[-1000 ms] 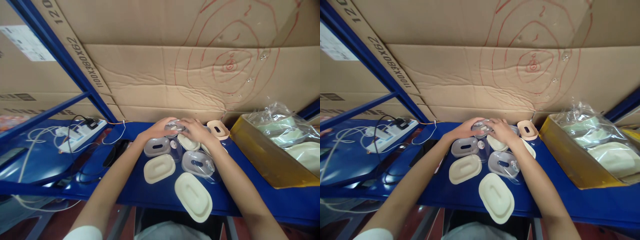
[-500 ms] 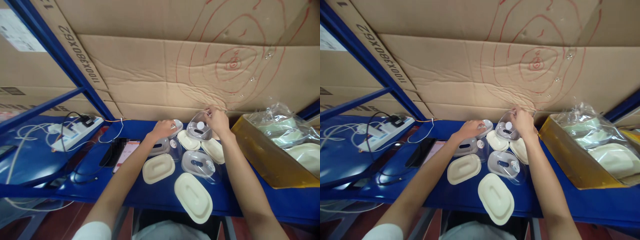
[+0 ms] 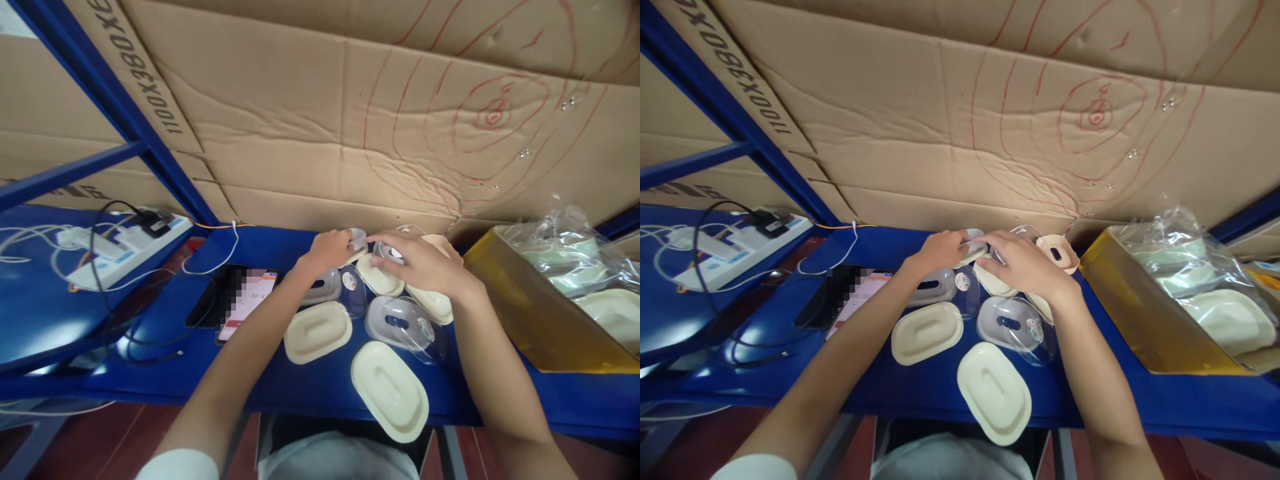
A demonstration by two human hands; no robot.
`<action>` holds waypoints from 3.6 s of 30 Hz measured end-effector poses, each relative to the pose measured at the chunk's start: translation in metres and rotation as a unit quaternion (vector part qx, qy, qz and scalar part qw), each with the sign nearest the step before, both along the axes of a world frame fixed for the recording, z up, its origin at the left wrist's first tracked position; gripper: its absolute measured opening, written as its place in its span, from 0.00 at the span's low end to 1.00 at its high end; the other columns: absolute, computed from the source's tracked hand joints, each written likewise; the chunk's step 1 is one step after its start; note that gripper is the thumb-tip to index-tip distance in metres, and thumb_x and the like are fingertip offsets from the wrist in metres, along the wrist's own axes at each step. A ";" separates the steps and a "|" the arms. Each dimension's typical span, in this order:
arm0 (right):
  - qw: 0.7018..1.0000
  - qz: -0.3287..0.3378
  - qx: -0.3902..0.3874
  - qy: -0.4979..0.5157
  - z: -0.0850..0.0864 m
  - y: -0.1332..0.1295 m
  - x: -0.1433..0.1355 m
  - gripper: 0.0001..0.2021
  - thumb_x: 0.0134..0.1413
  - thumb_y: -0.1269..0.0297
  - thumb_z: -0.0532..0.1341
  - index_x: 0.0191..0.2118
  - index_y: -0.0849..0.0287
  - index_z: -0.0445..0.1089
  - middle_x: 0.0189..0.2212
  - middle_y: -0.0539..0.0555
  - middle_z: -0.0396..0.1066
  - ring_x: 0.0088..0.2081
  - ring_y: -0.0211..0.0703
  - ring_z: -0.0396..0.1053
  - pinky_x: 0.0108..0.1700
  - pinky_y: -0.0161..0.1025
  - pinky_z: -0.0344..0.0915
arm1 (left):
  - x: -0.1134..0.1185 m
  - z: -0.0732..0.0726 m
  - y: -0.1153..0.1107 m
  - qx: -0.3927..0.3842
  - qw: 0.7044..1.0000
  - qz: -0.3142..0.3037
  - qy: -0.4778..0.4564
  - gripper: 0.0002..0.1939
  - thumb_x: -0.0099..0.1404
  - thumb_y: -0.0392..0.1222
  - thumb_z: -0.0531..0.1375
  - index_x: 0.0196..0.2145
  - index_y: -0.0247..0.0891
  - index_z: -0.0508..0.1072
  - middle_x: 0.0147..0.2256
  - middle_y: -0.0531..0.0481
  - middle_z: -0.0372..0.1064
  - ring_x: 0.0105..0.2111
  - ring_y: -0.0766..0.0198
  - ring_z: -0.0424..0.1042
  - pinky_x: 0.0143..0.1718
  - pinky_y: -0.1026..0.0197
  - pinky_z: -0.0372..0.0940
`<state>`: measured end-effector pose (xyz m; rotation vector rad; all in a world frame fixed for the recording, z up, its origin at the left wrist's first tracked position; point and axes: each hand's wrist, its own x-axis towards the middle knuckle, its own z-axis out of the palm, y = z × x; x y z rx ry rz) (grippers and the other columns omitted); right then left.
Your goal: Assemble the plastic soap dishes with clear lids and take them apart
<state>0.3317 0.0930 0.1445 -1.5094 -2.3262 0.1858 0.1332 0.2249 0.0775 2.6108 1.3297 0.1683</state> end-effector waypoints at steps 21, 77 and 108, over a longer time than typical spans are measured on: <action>0.998 -0.009 -0.057 0.023 0.014 -0.095 -0.004 0.23 0.76 0.49 0.57 0.71 0.41 0.69 0.67 0.53 0.73 0.69 0.59 0.69 0.72 0.60 0.65 | -0.068 0.019 0.001 0.002 0.999 0.022 0.027 0.20 0.74 0.47 0.63 0.60 0.41 0.78 0.58 0.34 0.78 0.61 0.35 0.76 0.63 0.36 0.67; 0.949 -0.065 0.274 0.138 -0.083 0.000 0.006 0.11 0.76 0.64 0.57 0.56 0.54 0.75 0.50 0.59 0.81 0.53 0.54 0.78 0.57 0.51 0.72 | -0.086 -0.052 -0.157 0.136 0.937 -0.304 -0.101 0.34 0.80 0.65 0.56 0.72 0.42 0.66 0.73 0.33 0.60 0.73 0.41 0.60 0.74 0.33 0.50; 0.956 -0.107 0.245 0.119 -0.109 -0.064 0.045 0.11 0.76 0.63 0.58 0.54 0.53 0.77 0.48 0.58 0.82 0.51 0.55 0.79 0.55 0.55 0.73 | -0.024 -0.021 -0.086 0.292 0.932 -0.210 -0.049 0.09 0.81 0.39 0.58 0.44 0.38 0.77 0.45 0.44 0.77 0.43 0.52 0.77 0.45 0.51 0.62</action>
